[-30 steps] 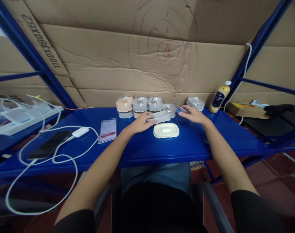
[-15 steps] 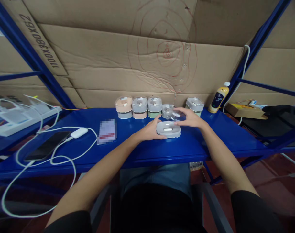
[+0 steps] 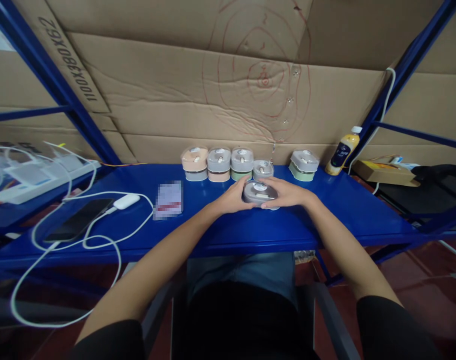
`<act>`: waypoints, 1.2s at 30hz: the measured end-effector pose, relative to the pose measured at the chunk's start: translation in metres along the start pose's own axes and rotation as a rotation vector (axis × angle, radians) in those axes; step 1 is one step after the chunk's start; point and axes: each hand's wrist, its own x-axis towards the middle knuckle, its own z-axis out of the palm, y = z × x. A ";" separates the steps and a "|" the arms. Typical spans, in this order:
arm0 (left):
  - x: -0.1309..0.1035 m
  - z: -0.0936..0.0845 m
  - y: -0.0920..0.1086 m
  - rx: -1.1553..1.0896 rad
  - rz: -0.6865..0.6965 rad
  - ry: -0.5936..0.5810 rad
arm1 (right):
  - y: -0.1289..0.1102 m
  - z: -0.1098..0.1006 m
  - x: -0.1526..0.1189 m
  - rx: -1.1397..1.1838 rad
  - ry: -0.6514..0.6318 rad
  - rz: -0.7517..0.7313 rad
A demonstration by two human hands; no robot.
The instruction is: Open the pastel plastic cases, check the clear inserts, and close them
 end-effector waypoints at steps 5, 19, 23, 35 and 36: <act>0.000 -0.002 -0.001 0.149 -0.057 0.048 | 0.002 -0.030 -0.018 -0.150 -0.130 0.391; -0.002 -0.007 0.017 0.186 -0.101 -0.044 | 0.014 -0.040 -0.015 -0.474 0.051 0.921; -0.002 -0.008 0.019 0.195 -0.110 -0.059 | 0.021 -0.033 -0.009 -0.527 0.129 0.870; -0.002 -0.009 0.019 0.186 -0.124 -0.075 | 0.034 -0.006 0.005 -0.512 0.182 0.503; -0.002 -0.009 0.019 0.188 -0.123 -0.074 | 0.034 -0.001 0.009 -0.526 0.218 0.439</act>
